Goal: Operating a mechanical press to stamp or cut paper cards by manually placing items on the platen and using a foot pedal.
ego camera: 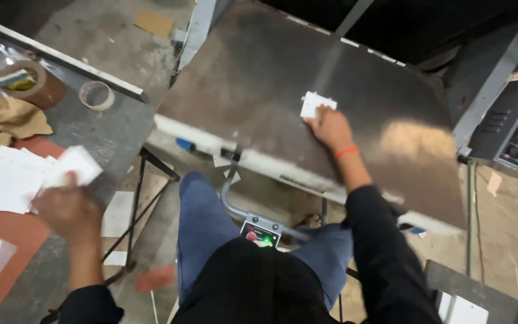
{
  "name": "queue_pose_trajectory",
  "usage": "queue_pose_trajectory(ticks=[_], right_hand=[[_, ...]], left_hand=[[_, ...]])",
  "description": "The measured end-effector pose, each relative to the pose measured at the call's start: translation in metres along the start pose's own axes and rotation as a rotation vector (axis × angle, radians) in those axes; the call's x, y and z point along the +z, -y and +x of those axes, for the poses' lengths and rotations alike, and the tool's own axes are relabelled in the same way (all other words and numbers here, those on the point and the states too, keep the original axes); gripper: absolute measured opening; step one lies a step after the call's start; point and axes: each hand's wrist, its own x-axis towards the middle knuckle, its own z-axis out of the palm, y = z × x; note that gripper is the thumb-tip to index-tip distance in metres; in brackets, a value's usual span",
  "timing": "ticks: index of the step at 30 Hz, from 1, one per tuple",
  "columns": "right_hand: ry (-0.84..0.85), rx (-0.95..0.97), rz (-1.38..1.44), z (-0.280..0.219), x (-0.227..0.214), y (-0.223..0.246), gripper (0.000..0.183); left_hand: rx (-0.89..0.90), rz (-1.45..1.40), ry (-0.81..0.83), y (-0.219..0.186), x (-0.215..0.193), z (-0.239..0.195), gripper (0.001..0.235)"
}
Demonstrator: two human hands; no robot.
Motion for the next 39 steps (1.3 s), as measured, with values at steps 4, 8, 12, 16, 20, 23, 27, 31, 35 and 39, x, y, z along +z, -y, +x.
queue_pose_trajectory(ticks=[4, 8, 12, 16, 20, 23, 27, 31, 35, 39], right_hand=[[0.101, 0.01, 0.104, 0.066, -0.067, -0.004, 0.046], [-0.575, -0.139, 0.39, 0.048, -0.136, 0.034, 0.034], [-0.79, 0.082, 0.459, -0.066, -0.074, 0.074, 0.02], [-0.251, 0.101, 0.412, -0.218, 0.054, 0.053, 0.02], [-0.014, 0.582, 0.471, -0.341, 0.056, -0.022, 0.022], [-0.353, 0.793, 0.004, -0.399, -0.034, -0.084, 0.024], [-0.483, 0.845, -0.339, -0.517, -0.066, -0.169, 0.022], [0.082, 1.162, -0.536, -0.576, -0.056, -0.192, 0.06], [0.329, 1.225, -0.112, -0.599, -0.065, -0.24, 0.058], [0.225, 1.39, 0.256, -0.646, -0.027, -0.294, 0.055]], left_hand=[[-0.261, 0.33, 0.083, 0.086, 0.008, -0.05, 0.033], [-0.306, 0.249, 0.141, 0.111, 0.026, -0.064, 0.033], [-0.212, 0.487, 0.128, 0.039, 0.037, -0.038, 0.029], [-0.092, -0.368, 0.554, -0.11, 0.072, -0.017, 0.027], [0.472, -0.92, 1.37, -0.253, 0.09, -0.037, 0.036], [0.515, -0.989, 1.654, -0.302, 0.082, -0.005, 0.041], [0.486, -0.979, 1.424, -0.309, 0.129, -0.027, 0.05], [0.147, -1.003, 1.288, -0.289, 0.209, -0.086, 0.039], [-0.223, -1.325, 1.254, -0.281, 0.243, -0.116, 0.033], [-0.203, -1.437, 1.259, -0.279, 0.264, -0.126, 0.035]])
